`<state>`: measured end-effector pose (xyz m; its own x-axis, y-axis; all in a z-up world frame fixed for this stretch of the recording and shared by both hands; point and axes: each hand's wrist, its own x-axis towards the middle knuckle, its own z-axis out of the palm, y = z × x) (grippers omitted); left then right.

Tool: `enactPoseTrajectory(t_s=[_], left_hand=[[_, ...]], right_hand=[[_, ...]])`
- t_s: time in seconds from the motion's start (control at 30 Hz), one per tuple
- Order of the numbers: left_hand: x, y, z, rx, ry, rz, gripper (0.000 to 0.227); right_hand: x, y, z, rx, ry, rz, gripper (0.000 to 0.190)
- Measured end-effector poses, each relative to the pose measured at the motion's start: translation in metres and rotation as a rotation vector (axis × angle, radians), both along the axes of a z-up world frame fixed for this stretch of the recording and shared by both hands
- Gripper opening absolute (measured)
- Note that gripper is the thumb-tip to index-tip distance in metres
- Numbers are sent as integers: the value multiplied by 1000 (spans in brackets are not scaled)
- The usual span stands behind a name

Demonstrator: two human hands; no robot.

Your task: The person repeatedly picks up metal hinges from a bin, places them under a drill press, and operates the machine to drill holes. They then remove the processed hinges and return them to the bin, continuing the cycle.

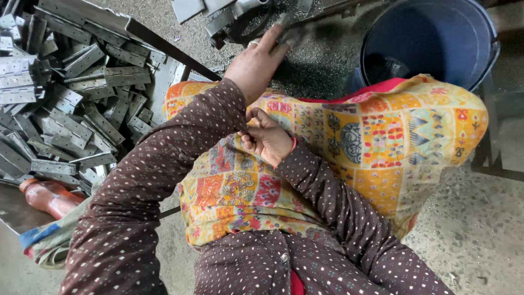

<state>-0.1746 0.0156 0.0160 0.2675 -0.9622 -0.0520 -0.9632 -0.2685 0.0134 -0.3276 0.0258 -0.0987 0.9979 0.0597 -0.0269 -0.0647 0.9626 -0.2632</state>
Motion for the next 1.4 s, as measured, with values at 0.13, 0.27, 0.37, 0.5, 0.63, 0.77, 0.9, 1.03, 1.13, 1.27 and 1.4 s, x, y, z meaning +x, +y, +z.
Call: enactPoseTrajectory(t_s=[0.13, 0.27, 0.37, 0.5, 0.63, 0.77, 0.9, 1.03, 1.13, 1.27, 1.4], left_hand=[[25, -1, -24, -59, 365, 313, 68], [30, 3, -71, -32, 423, 411, 69], [36, 3, -94, -106, 450, 455, 67], [52, 2, -103, -51, 483, 451, 64], [59, 7, -100, -139, 525, 460, 59], [52, 10, -90, -174, 628, 523, 61], [39, 3, -76, -185, 704, 579, 63], [21, 1, -71, -210, 710, 575, 56], [20, 0, -72, -261, 777, 534, 56], [53, 7, -65, -385, 642, 428, 56], [83, 21, -54, -442, 843, 613, 54]], right_hand=[[-4, 2, 20, -311, 26, -102, 32], [-3, 5, 37, -263, -70, -238, 51], [-3, 6, 41, -412, 15, -391, 43], [-7, 1, 37, -535, -89, -496, 20], [-8, -1, 34, -554, -114, -552, 25], [-6, -2, 34, -722, -94, -559, 27], [-4, -6, 35, -778, -127, -382, 28], [-8, -6, 46, -977, -165, -364, 33], [-13, -13, 62, -1347, -156, -737, 28], [-18, -40, 86, -1812, 112, -1224, 19], [-27, -70, 101, -1705, 372, -814, 20]])
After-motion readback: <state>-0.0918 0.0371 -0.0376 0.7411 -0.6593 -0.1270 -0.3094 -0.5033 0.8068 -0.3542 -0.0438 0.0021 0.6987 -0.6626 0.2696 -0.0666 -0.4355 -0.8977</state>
